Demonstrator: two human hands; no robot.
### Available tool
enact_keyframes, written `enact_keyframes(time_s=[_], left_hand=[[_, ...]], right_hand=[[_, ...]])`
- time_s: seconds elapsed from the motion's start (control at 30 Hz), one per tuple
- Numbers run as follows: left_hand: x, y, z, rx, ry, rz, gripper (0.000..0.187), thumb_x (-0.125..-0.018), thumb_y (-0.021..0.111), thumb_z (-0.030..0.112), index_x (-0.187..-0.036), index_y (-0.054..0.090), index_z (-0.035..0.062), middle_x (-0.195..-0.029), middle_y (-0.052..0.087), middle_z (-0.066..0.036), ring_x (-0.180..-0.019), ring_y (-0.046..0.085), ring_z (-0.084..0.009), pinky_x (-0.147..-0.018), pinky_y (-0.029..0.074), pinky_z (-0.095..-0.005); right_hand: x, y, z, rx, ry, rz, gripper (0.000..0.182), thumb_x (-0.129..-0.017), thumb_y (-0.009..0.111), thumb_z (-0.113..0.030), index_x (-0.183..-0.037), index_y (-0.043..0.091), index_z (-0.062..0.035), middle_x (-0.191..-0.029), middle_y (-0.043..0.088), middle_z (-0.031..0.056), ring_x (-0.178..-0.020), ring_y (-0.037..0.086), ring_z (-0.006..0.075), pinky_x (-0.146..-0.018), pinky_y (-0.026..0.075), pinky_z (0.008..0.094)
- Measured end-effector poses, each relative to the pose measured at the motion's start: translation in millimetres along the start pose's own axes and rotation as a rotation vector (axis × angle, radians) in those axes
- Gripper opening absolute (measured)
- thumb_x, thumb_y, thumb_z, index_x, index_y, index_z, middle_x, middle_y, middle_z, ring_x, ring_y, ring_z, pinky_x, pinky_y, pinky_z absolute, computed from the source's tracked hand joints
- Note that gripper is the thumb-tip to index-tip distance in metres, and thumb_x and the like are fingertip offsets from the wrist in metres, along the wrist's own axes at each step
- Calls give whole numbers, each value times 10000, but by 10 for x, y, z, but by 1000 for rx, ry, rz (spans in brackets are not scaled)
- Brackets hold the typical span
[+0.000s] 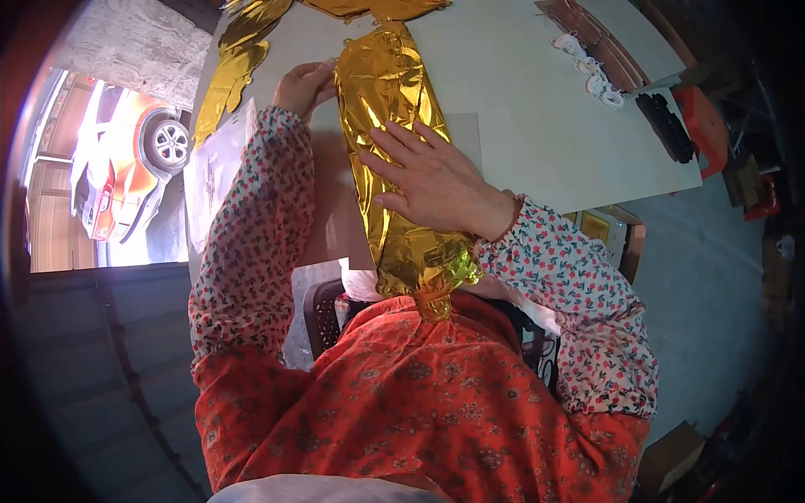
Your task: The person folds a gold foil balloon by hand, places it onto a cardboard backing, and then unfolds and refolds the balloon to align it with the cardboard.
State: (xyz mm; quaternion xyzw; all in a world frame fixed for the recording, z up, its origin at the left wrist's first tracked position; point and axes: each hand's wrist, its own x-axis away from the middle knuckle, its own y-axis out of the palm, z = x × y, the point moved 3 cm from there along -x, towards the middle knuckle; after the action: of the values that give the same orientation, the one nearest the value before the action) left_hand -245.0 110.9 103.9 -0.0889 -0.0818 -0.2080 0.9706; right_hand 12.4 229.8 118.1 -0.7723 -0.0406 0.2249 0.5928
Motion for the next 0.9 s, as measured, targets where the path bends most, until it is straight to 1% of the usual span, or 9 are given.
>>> enact_keyframes(time_s=[0.2, 0.3, 0.4, 0.5, 0.6, 0.7, 0.73, 0.8, 0.9], left_hand=[[315, 160, 136, -319, -21, -186, 704, -826, 787, 85, -1378, 389, -96, -1030, 707, -220, -943, 714, -248, -775, 634, -301], [248, 166, 78, -217, 38, -205, 692, -822, 794, 53, -1380, 401, -66, -928, 694, -156, -873, 705, -229, -774, 610, -332], [222, 180, 24, -266, 73, -75, 562, -860, 737, 57, -1347, 474, -42, -926, 705, -138, -826, 702, -218, -742, 591, -337], [307, 178, 120, -692, 241, 213, 407, -911, 645, 80, -1296, 549, -9, -1010, 706, -134, -840, 693, -190, -745, 565, -330], [718, 183, 177, -567, 564, 185, 393, -926, 622, 189, -1291, 579, 49, -1200, 661, -179, -1029, 678, -317, -892, 531, -397], [962, 247, 33, -746, 860, -100, 413, -942, 593, 188, -1333, 558, 60, -1294, 606, -194, -1137, 621, -337, -964, 500, -396], [953, 229, -114, -667, 754, -249, 437, -957, 578, 209, -1372, 547, 78, -1373, 565, -175, -1279, 529, -339, -1064, 424, -416], [846, 183, -290, -848, 843, -218, 445, -969, 568, 243, -1384, 544, 87, -1429, 522, -159, -1345, 466, -332, -1112, 368, -438], [704, 170, -376, -929, 829, -240, 458, -999, 534, 309, -1417, 525, 122, -1493, 465, -139, -1432, 359, -326, -1172, 282, -455]], right_hand=[[28, 25, 31, 10, -2, 14, 604, -1008, 422, -511, -1464, 465, -118, -1523, 414, 156, -1438, 335, 305, -1194, 239, 455], [19, 27, 31, 4, 0, 6, 595, -1007, 435, -495, -1467, 459, -119, -1533, 397, 159, -1446, 321, 310, -1204, 223, 458], [15, 19, 31, -11, 5, 2, 587, -1003, 456, -476, -1470, 450, -120, -1543, 379, 162, -1452, 309, 315, -1211, 210, 460], [24, 50, 35, 22, -18, 39, 588, -1007, 428, -501, -1442, 491, -110, -1529, 403, 161, -1448, 322, 304, -1206, 217, 451], [25, 71, 75, 21, -24, 44, 590, -1006, 431, -498, -1446, 484, -108, -1534, 396, 161, -1447, 325, 307, -1205, 218, 453], [29, 101, 92, 31, -24, 51, 596, -1007, 432, -496, -1460, 468, -112, -1537, 393, 156, -1446, 328, 311, -1204, 217, 459], [23, 137, 107, 31, -25, 62, 598, -1006, 433, -496, -1465, 463, -113, -1536, 395, 155, -1447, 327, 312, -1204, 215, 464], [-14, 137, 166, 30, -36, 63, 618, -1000, 464, -482, -1493, 424, -113, -1516, 423, 161, -1444, 341, 303, -1189, 269, 431], [-68, -191, 436, -1026, 321, 159, 557, -981, 533, -431, -1419, 506, -89, -1393, 535, 167, -1335, 468, 325, -1104, 389, 388]])
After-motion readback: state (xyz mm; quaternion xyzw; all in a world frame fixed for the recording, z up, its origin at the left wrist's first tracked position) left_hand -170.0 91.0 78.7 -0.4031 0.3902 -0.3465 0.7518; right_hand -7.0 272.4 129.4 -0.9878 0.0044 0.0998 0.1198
